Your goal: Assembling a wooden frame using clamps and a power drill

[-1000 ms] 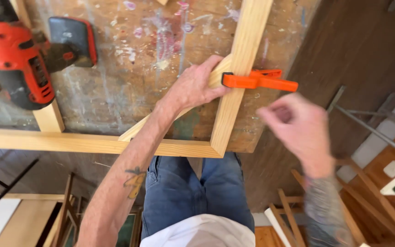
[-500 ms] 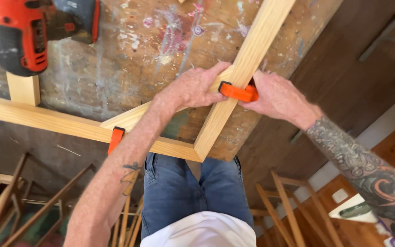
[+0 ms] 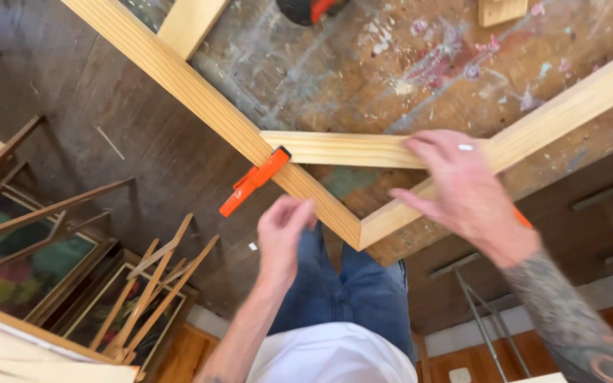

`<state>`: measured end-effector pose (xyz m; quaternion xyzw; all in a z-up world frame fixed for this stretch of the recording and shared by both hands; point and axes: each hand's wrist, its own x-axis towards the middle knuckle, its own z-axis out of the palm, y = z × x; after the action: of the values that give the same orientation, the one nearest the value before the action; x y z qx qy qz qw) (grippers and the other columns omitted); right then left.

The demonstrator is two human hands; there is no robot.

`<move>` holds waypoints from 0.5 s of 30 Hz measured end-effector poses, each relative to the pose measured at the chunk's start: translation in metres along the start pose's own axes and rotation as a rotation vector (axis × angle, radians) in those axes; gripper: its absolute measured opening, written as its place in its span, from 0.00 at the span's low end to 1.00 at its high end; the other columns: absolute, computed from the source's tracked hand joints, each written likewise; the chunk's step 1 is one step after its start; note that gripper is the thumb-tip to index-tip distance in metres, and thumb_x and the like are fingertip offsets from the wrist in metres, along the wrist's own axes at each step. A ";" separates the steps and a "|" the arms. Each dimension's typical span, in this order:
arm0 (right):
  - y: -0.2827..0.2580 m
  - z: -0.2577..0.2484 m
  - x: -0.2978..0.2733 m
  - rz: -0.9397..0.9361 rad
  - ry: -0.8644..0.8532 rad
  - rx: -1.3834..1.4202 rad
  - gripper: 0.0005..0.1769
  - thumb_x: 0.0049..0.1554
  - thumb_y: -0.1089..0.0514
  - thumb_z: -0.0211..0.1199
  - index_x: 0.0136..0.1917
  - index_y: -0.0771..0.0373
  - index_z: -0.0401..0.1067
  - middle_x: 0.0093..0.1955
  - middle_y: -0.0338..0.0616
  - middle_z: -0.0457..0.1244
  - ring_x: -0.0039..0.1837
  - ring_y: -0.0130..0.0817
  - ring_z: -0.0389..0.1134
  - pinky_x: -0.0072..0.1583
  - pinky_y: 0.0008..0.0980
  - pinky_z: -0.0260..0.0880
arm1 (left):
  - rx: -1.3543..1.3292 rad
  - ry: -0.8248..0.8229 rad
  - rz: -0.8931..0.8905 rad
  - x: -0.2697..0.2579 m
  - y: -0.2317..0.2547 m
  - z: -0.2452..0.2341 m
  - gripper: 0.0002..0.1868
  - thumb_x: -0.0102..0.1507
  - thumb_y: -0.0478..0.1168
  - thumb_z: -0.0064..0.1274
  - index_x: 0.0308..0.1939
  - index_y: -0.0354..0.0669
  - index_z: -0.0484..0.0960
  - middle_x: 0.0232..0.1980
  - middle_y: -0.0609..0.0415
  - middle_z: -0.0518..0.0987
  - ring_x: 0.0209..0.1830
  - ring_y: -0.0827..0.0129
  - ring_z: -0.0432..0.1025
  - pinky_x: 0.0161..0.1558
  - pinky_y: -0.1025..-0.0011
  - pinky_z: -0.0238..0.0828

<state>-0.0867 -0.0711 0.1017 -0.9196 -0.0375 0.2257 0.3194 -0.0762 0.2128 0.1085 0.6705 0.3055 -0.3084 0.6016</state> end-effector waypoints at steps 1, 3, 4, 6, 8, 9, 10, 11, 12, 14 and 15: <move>-0.010 0.003 0.020 -0.007 -0.005 -0.012 0.40 0.52 0.40 0.68 0.70 0.65 0.67 0.70 0.59 0.61 0.73 0.52 0.61 0.72 0.56 0.59 | -0.014 0.002 0.001 0.002 -0.020 -0.008 0.09 0.62 0.38 0.62 0.28 0.41 0.79 0.27 0.56 0.77 0.27 0.72 0.70 0.36 0.73 0.70; -0.033 0.013 0.057 -0.166 -0.027 0.026 0.45 0.54 0.37 0.68 0.74 0.64 0.60 0.73 0.59 0.59 0.72 0.52 0.61 0.70 0.58 0.60 | -0.194 0.189 -0.130 0.002 -0.062 -0.025 0.15 0.59 0.41 0.65 0.46 0.43 0.79 0.43 0.58 0.78 0.41 0.76 0.71 0.46 0.77 0.68; -0.046 0.024 0.075 -0.174 -0.040 0.025 0.45 0.54 0.37 0.68 0.74 0.64 0.60 0.73 0.59 0.59 0.72 0.52 0.61 0.70 0.58 0.60 | -0.203 0.199 -0.136 0.007 -0.059 -0.019 0.15 0.59 0.41 0.65 0.46 0.43 0.79 0.43 0.58 0.78 0.41 0.76 0.71 0.46 0.77 0.68; -0.065 0.041 0.113 -0.124 -0.212 0.073 0.53 0.44 0.44 0.79 0.76 0.61 0.58 0.63 0.60 0.62 0.67 0.60 0.65 0.67 0.57 0.63 | -0.448 0.265 -0.213 0.031 -0.053 -0.001 0.28 0.63 0.44 0.64 0.62 0.43 0.68 0.56 0.55 0.69 0.57 0.69 0.66 0.64 0.63 0.63; -0.076 0.066 0.128 -0.129 -0.225 -0.060 0.58 0.40 0.37 0.79 0.76 0.59 0.57 0.61 0.53 0.63 0.63 0.54 0.67 0.63 0.52 0.66 | -0.517 0.202 -0.180 0.049 -0.049 0.006 0.28 0.65 0.44 0.61 0.65 0.42 0.68 0.60 0.51 0.72 0.60 0.67 0.69 0.65 0.62 0.65; -0.083 0.080 0.135 -0.147 -0.230 -0.180 0.64 0.36 0.29 0.78 0.76 0.58 0.55 0.58 0.46 0.63 0.59 0.48 0.69 0.60 0.47 0.68 | -0.576 0.150 -0.134 0.057 -0.047 0.007 0.29 0.67 0.43 0.58 0.69 0.40 0.67 0.64 0.48 0.74 0.63 0.65 0.71 0.66 0.61 0.68; -0.084 0.088 0.131 -0.148 -0.245 -0.183 0.64 0.36 0.29 0.78 0.76 0.58 0.55 0.58 0.46 0.63 0.59 0.48 0.69 0.60 0.47 0.68 | -0.585 0.156 -0.145 0.060 -0.056 0.005 0.29 0.67 0.43 0.58 0.69 0.40 0.67 0.64 0.48 0.74 0.63 0.65 0.71 0.66 0.61 0.68; -0.085 0.096 0.132 -0.130 -0.226 -0.172 0.64 0.35 0.30 0.78 0.75 0.57 0.55 0.57 0.45 0.61 0.58 0.47 0.69 0.58 0.47 0.67 | -0.593 0.158 -0.124 0.069 -0.062 0.002 0.28 0.66 0.42 0.60 0.67 0.40 0.69 0.63 0.50 0.76 0.61 0.67 0.73 0.65 0.63 0.70; -0.086 0.103 0.134 -0.113 -0.206 -0.161 0.63 0.34 0.31 0.77 0.75 0.57 0.55 0.56 0.43 0.59 0.58 0.46 0.68 0.57 0.47 0.65 | -0.600 0.161 -0.103 0.077 -0.068 -0.001 0.27 0.65 0.40 0.63 0.66 0.40 0.71 0.61 0.52 0.79 0.59 0.69 0.75 0.63 0.65 0.73; -0.093 0.106 0.131 -0.134 -0.142 -0.232 0.62 0.33 0.32 0.74 0.74 0.56 0.56 0.55 0.42 0.58 0.56 0.44 0.66 0.56 0.44 0.64 | -0.610 0.183 -0.098 0.082 -0.078 -0.005 0.29 0.62 0.38 0.65 0.66 0.39 0.73 0.60 0.50 0.80 0.57 0.67 0.76 0.62 0.65 0.74; -0.093 0.106 0.130 -0.132 -0.061 -0.306 0.61 0.31 0.33 0.71 0.74 0.56 0.56 0.54 0.40 0.56 0.55 0.41 0.65 0.54 0.42 0.62 | -0.611 0.178 -0.094 0.088 -0.082 -0.003 0.31 0.60 0.35 0.68 0.65 0.38 0.74 0.59 0.49 0.81 0.56 0.66 0.77 0.61 0.65 0.75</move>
<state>-0.0102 0.0914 0.0335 -0.9458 -0.1416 0.2236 0.1883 -0.0854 0.2266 -0.0112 0.4684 0.4660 -0.1701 0.7311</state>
